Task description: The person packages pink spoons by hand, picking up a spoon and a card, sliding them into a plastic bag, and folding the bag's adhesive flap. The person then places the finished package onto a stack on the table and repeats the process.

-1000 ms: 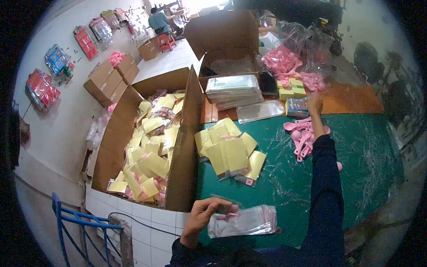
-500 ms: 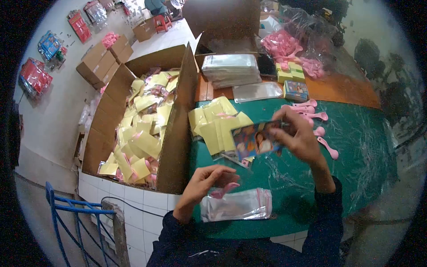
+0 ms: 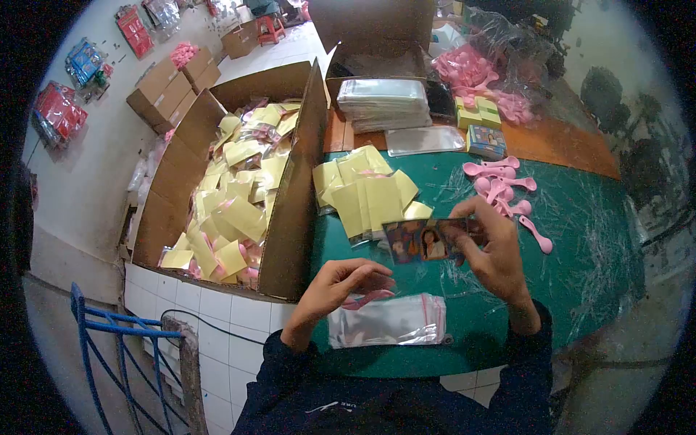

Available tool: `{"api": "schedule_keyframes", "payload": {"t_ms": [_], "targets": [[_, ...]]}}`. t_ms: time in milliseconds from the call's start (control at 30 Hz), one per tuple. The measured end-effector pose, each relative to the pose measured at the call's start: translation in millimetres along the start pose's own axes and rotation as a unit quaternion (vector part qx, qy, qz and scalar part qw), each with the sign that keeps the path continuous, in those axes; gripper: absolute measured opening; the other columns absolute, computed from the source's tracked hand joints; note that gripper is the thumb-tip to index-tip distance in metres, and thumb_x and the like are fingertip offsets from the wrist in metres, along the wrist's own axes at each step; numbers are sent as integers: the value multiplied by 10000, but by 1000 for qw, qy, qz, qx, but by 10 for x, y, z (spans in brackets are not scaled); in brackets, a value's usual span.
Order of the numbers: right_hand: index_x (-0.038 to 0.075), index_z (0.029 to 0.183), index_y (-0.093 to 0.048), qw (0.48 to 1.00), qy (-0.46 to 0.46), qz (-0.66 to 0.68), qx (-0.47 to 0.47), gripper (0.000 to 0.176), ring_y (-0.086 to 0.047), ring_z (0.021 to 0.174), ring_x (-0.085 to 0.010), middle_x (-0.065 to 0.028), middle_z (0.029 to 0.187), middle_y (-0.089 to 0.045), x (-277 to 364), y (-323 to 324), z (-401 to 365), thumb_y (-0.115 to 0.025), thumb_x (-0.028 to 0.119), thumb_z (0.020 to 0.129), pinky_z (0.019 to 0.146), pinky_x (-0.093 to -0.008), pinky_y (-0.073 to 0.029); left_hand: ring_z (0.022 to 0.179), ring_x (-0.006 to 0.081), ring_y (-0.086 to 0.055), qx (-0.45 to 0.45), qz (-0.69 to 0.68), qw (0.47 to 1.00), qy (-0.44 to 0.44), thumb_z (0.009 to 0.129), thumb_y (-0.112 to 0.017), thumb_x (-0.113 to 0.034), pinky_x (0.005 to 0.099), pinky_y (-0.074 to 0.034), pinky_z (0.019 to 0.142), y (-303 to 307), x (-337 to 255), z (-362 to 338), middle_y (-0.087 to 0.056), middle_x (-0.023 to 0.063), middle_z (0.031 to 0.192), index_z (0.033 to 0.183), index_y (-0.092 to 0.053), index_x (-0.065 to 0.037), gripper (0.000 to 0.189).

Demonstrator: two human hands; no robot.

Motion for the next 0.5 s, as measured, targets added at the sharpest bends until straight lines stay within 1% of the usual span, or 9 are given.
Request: {"api": "schedule_keyframes", "payload": {"t_ms": [67,167,267,367,400,500], "targets": [[17,901,-508,1000,8,0,26,100,-576,625,-69,-43,738,-584,-73,-25,-47,-581,-5,835,481,-209,-456,935,158,-621,-1,2,1000,-3,966,-430,-168,288,-509,840,14,8,0,-641,105,1002,1076,-593,41,287],[19,901,-516,994,54,-69,58,89,-573,620,-69,-36,736,-581,5,-44,-54,-579,1,840,479,-209,-450,933,155,-622,-2,15,1000,-15,965,-433,-164,287,-508,840,16,16,3,-642,107,991,1067,-594,45,282],[20,905,-520,996,7,0,-87,77,-570,616,-70,-30,737,-578,-61,4,-19,-574,16,850,480,-208,-450,931,154,-622,-6,16,1000,-15,963,-436,-159,285,-509,839,7,-19,-8,-644,113,979,1058,-594,52,280],[19,904,-518,997,-30,20,-61,67,-566,618,-71,-27,738,-577,-109,1,5,-566,24,858,485,-208,-455,915,158,-628,-10,5,1000,-13,961,-441,-155,285,-511,837,-3,1,3,-648,117,962,1046,-595,59,277],[19,907,-524,997,-29,59,-28,70,-564,622,-72,-27,765,-576,-123,-43,-23,-568,11,853,491,-209,-460,908,159,-631,-12,2,1000,-13,960,-443,-154,285,-512,836,-2,16,9,-650,117,955,1042,-596,61,276],[16,895,-535,999,27,7,22,76,-568,622,-80,-33,790,-573,-124,-132,-57,-583,-1,838,489,-206,-461,882,155,-636,-27,3,1000,-11,960,-447,-160,284,-514,826,-1,31,14,-656,111,933,1031,-598,64,280]]}}
Point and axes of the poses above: each hand's wrist, its own z-axis towards the middle knuckle, its own y-axis out of the back of the hand, x = y × z, the point moved 1 cm from there along z, towards the middle knuckle
